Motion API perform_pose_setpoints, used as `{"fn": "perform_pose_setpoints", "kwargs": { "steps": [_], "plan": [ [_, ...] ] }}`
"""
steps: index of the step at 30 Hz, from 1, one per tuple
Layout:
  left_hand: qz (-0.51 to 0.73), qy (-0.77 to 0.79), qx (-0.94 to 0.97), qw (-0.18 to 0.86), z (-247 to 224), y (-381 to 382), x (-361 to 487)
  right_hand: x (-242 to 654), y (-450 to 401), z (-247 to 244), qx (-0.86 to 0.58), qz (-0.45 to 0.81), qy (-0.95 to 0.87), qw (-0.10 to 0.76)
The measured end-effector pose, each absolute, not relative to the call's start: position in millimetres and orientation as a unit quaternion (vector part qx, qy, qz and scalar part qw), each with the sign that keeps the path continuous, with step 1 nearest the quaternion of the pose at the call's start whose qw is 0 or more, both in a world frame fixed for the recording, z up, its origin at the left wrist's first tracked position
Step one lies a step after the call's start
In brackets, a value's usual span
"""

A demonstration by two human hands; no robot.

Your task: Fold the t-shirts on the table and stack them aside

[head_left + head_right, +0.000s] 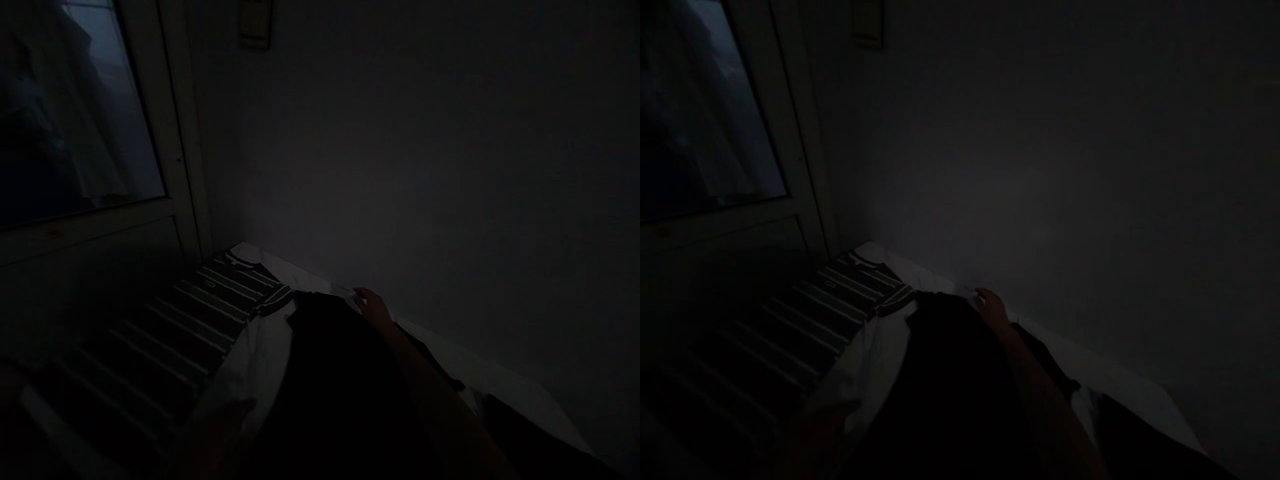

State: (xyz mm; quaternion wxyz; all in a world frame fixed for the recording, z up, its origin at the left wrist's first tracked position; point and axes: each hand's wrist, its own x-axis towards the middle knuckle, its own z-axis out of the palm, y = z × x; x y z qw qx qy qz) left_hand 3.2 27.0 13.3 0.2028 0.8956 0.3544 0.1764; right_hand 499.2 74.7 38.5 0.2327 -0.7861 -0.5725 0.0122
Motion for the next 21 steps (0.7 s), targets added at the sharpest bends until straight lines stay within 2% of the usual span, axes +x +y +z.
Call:
{"fn": "perform_pose_setpoints", "kwargs": {
  "steps": [4,8,13,21],
  "plan": [
    [0.218,0.214,0.938,0.167,48.4,90.4,96.7,540.2,-11.3,39.1,-0.846,-0.018,-0.497,0.192],
    [0.147,0.129,0.973,0.122,64.5,129.3,222.4,545.4,-58.9,29.1,-0.862,-0.021,-0.478,0.168],
    [0.087,0.137,0.984,0.074,30.1,157.0,313.2,538.0,-75.8,6.6,-0.848,-0.023,-0.507,0.152],
    [0.09,0.157,0.983,0.036,-19.3,194.8,334.2,557.9,-91.8,-16.4,-0.85,0.0,-0.524,0.053]
  ]
}}
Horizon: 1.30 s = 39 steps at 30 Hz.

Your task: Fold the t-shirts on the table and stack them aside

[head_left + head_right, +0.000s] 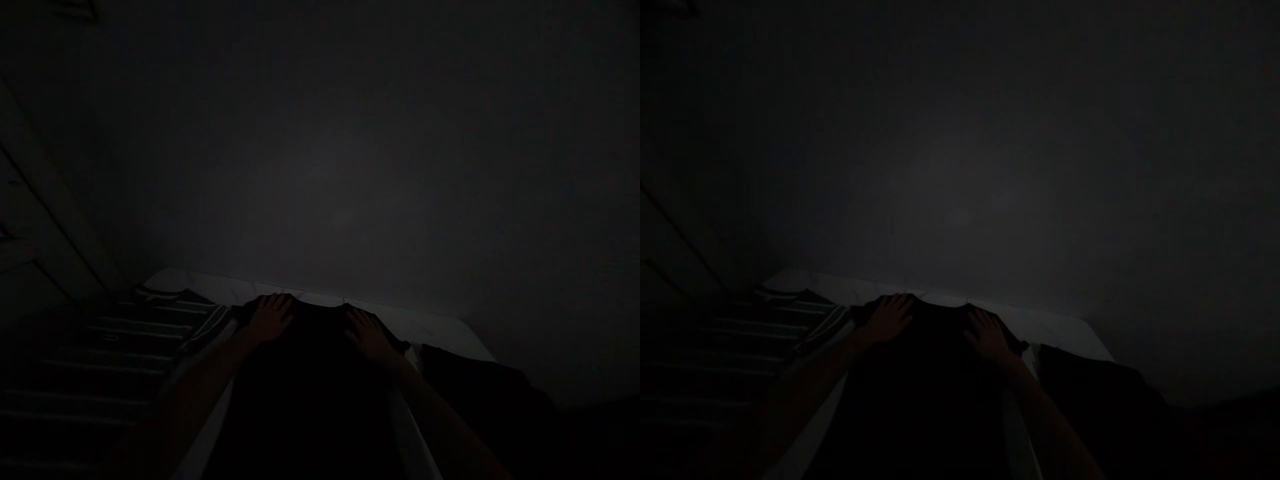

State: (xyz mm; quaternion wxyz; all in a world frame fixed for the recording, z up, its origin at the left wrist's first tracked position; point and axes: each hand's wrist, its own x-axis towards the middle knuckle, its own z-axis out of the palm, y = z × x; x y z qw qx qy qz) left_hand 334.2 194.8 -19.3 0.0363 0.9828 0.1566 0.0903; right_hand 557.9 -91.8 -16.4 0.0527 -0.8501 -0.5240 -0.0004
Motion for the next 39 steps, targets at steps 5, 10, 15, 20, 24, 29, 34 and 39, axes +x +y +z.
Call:
{"fn": "perform_pose_setpoints", "kwargs": {
  "steps": [5,10,15,20,24,29,34,39],
  "plan": [
    [0.076,0.148,0.986,0.022,-16.1,199.4,340.2,565.2,-91.1,-17.8,-0.852,-0.002,-0.522,0.039],
    [0.122,0.151,0.981,0.006,-2.7,173.1,342.9,554.7,-82.5,-11.2,-0.855,-0.024,-0.518,0.026],
    [0.094,0.115,0.988,0.036,-4.5,144.1,343.3,525.9,-74.9,-12.1,-0.84,-0.031,-0.54,0.028],
    [0.056,0.125,0.989,0.061,-6.5,136.1,335.0,525.1,-79.0,-21.0,-0.853,0.013,-0.521,0.02],
    [0.097,0.099,0.99,0.042,-2.8,136.9,313.8,529.5,-80.1,-18.3,-0.859,0.031,-0.511,0.019],
    [0.094,0.268,0.959,0.021,17.5,182.2,287.5,498.7,-63.6,-0.8,-0.843,0.022,-0.536,0.049],
    [0.059,0.362,0.93,0.037,30.9,234.0,281.6,425.9,-34.1,33.1,-0.776,0.052,-0.622,0.087],
    [0.024,0.355,0.931,0.088,31.1,251.0,296.4,329.6,-38.4,43.0,-0.658,0.122,-0.732,0.129]
  ]
}}
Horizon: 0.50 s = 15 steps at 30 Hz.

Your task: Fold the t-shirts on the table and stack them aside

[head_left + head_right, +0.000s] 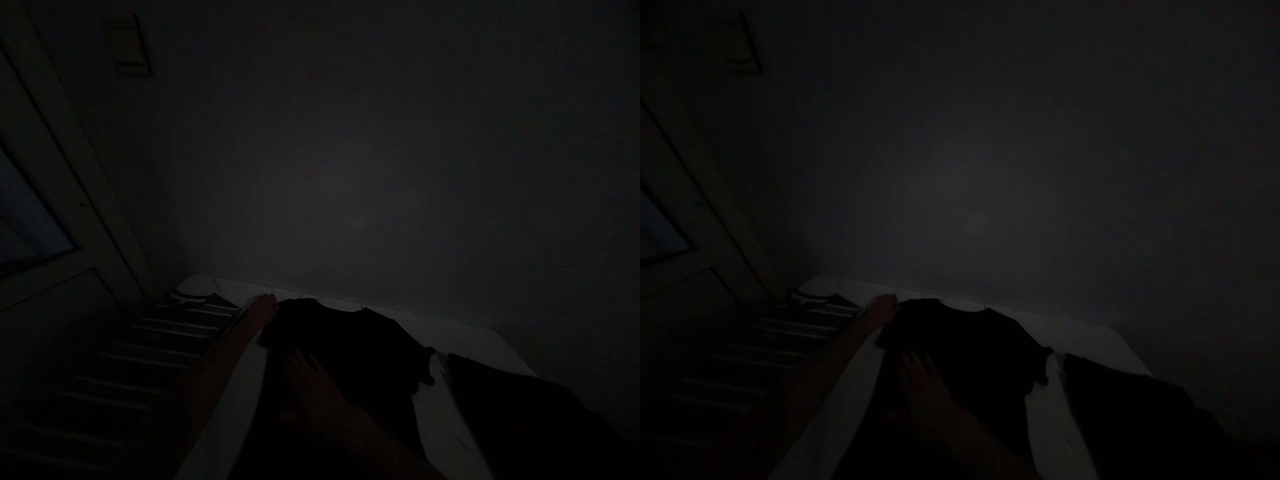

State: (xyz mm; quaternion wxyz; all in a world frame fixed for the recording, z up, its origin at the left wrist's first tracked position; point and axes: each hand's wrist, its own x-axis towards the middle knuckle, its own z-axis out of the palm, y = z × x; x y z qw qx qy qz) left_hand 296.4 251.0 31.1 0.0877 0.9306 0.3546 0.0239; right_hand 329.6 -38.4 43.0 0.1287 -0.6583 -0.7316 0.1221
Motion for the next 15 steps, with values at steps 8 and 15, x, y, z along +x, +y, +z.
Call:
{"fn": "perform_pose_setpoints", "kwargs": {
  "steps": [8,15],
  "plan": [
    [0.025,0.338,0.92,0.198,41.1,259.0,295.7,242.3,-57.9,-22.6,-0.583,0.178,-0.775,0.165],
    [0.053,0.339,0.871,0.352,58.6,261.3,288.0,270.7,-54.4,24.2,-0.618,0.188,-0.699,0.305]
  ]
}}
